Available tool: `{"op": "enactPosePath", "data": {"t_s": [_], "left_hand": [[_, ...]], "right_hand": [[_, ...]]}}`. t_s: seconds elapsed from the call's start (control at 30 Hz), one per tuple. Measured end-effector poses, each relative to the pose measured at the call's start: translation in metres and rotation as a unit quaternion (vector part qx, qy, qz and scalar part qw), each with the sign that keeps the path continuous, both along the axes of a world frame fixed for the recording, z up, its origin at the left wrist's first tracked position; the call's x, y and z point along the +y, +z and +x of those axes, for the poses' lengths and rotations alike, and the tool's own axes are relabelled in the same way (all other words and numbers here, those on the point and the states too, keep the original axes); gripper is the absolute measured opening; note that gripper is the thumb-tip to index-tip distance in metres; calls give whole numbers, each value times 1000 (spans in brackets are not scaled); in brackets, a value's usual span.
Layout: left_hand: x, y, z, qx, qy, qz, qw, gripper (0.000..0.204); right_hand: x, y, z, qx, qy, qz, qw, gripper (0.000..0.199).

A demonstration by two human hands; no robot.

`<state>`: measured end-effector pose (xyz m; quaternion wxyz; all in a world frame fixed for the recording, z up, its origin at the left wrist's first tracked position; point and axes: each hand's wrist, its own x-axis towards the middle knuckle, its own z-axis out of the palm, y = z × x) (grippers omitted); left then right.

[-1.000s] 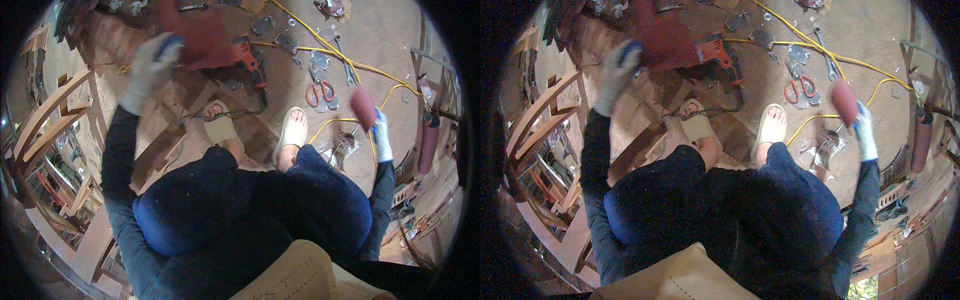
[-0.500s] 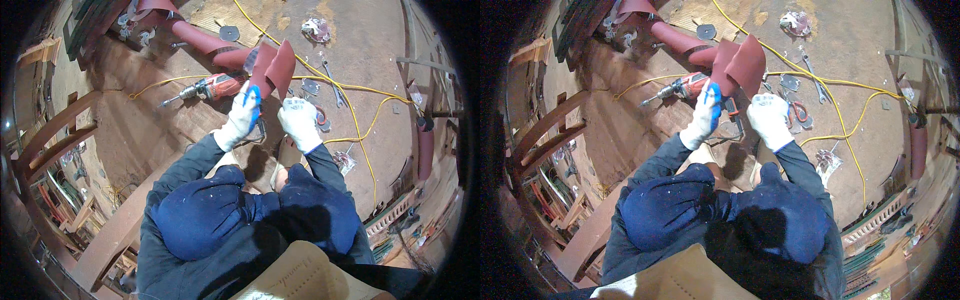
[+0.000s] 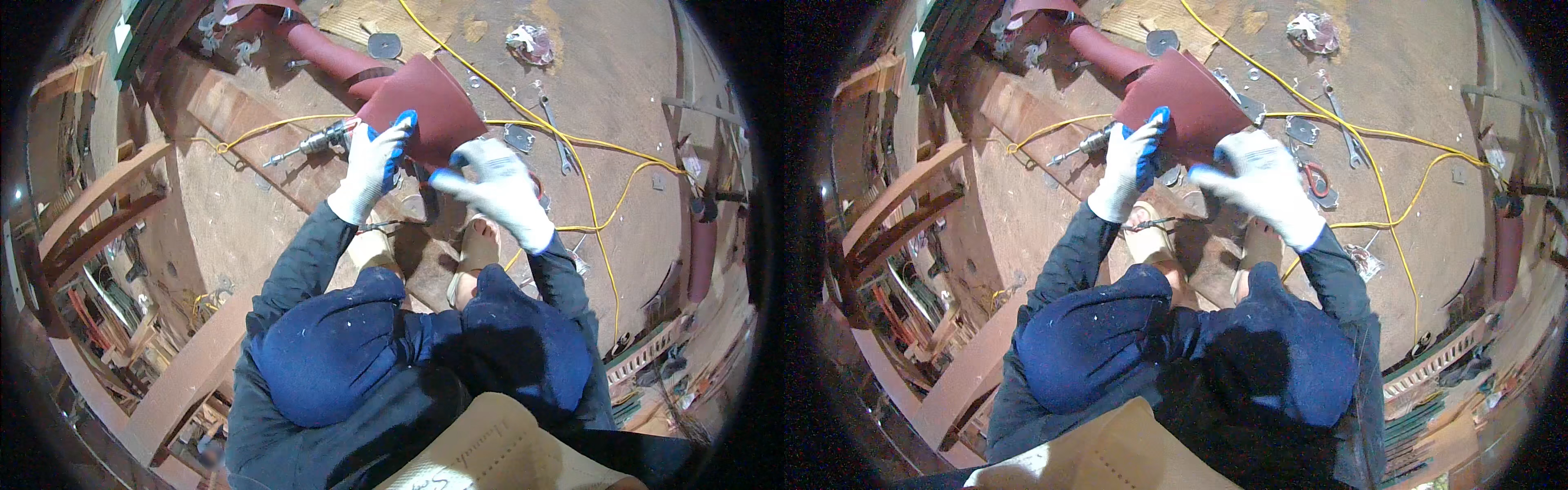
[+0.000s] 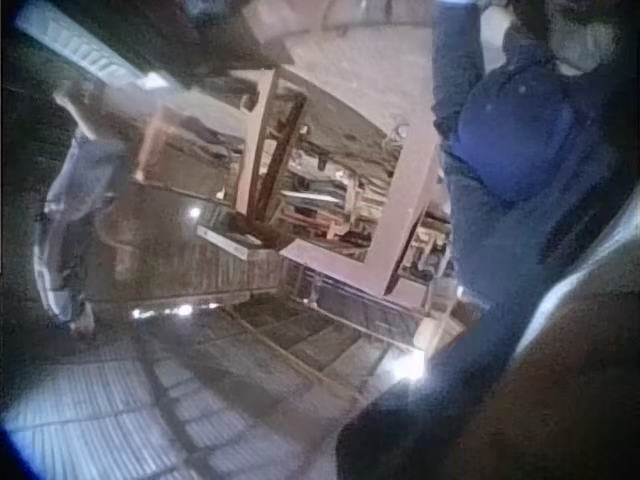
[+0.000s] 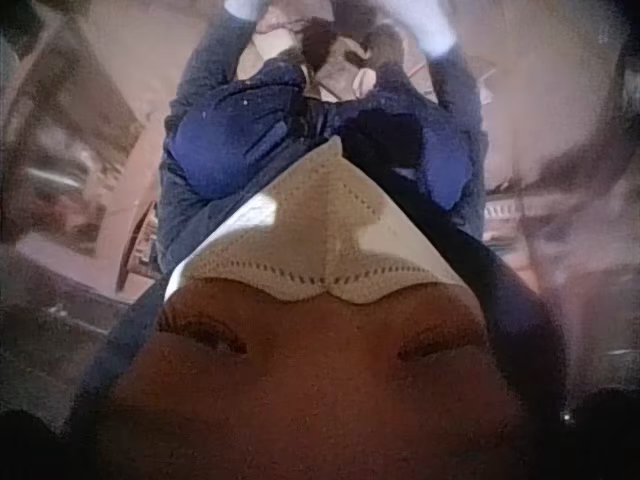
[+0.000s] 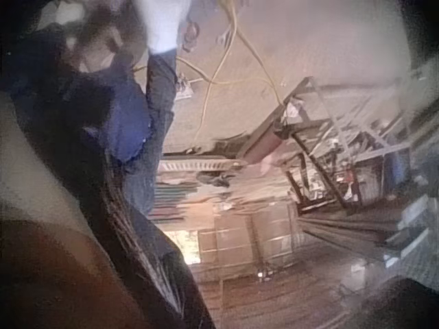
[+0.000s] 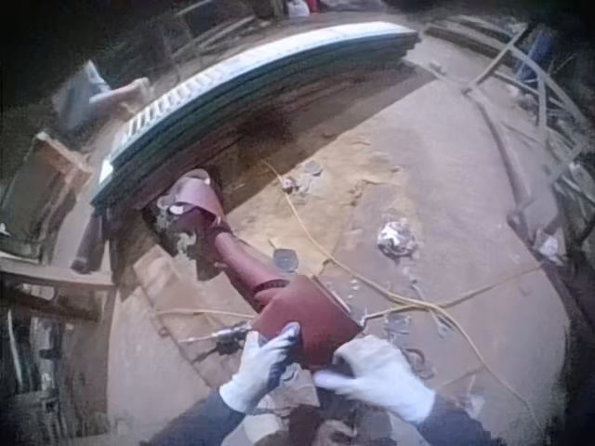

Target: The person assembles a small metal component using a wrench and a power drill, then cuts a sheet of sandpaper with scissors and wraps it around a cylindrical object.

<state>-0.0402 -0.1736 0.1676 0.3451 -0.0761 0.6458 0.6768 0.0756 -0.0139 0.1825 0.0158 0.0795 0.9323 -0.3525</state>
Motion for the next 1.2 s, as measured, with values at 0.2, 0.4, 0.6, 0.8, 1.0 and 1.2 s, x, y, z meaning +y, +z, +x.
{"op": "enactPosePath", "data": {"t_s": [0.2, 0.4, 0.6, 0.8, 1.0, 1.2], "left_hand": [[6, 21, -11, -36, -40, 89, 995, 21], [7, 25, -14, -54, -9, 188, 981, 41], [9, 35, -9, -81, -91, 120, 985, 36], [-11, 52, -17, 2, -267, 126, 955, 53], [-20, 4, -19, -102, -201, 204, 953, 20], [-13, -28, 5, -77, -110, 194, 972, 16]], "right_hand": [[-10, -1, 0, 179, -235, -92, 951, 31], [-7, -9, -5, 294, -419, -373, 774, 46], [13, 15, -21, 125, -225, -171, 951, 52], [7, -13, -25, 125, -275, -522, 798, 26], [-6, -13, -28, 196, -323, -498, 781, 28], [-6, -35, -24, 294, -356, -318, 828, 39]]}}
